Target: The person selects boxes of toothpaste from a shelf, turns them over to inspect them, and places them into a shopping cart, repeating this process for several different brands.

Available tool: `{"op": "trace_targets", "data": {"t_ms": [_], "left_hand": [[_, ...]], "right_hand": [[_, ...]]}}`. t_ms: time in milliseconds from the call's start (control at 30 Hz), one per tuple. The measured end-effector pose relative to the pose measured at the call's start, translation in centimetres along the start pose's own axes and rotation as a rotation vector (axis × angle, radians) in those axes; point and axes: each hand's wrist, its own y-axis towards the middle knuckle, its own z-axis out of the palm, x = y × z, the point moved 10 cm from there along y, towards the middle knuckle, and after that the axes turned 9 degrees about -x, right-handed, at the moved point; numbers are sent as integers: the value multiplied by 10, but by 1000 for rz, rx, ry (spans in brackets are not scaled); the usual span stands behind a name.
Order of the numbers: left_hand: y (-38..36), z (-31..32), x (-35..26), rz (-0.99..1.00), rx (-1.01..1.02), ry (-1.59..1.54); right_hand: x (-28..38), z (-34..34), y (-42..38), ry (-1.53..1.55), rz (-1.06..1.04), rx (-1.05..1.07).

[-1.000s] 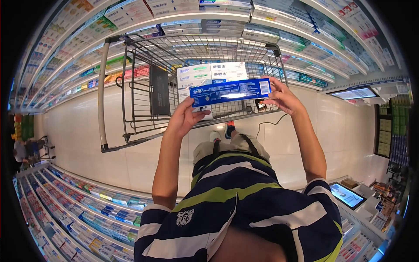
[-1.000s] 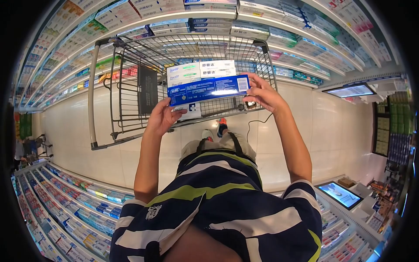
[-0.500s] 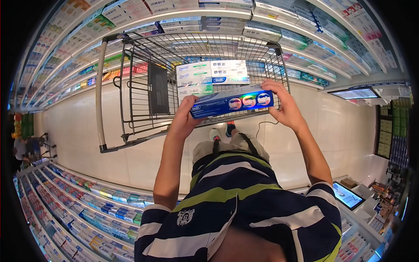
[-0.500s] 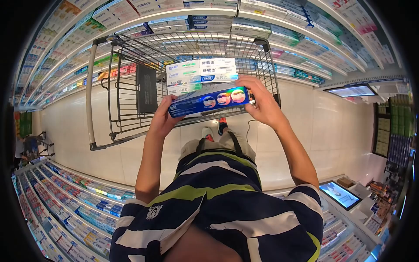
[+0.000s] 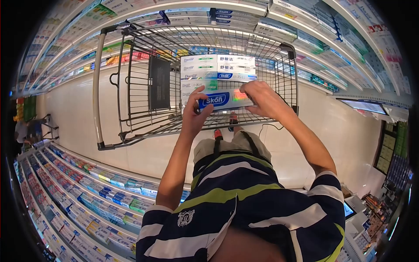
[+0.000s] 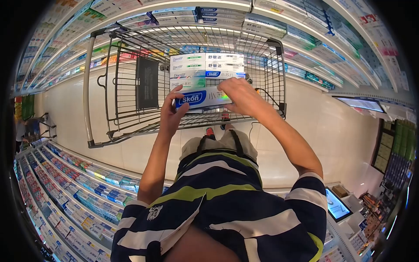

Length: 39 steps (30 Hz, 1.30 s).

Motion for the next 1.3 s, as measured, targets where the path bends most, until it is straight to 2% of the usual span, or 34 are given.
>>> {"op": "trace_targets", "data": {"t_ms": [133,233,267,333,500,733,833,1000,1067,1233,1300], "left_hand": [[11,-11,25,-99,-100,196],[2,-26,28,-110,-222,559],[-4,-27,30,-121,-229,564],[-14,-16,21,86,-158,833],[-37,-1,46,4,-121,895],[-32,4,58,45,-146,1094],[-32,6,60,74,-170,1172],[-31,11,62,98,-119,1259],[-29,15,60,150,-121,1252],[-29,17,65,89,-76,1298],[-31,17,66,89,-66,1297]], "right_hand": [[-54,26,23,-42,33,24],[-120,67,35,-170,93,74],[-145,83,36,-261,142,98],[-180,117,39,-328,151,132],[-241,198,29,-505,209,295],[-268,241,21,-563,271,275],[-272,250,14,-542,281,195],[-260,238,15,-495,148,-139],[-264,240,14,-477,169,-143],[-269,243,10,-498,208,-167],[-260,235,10,-551,180,-293]]}}
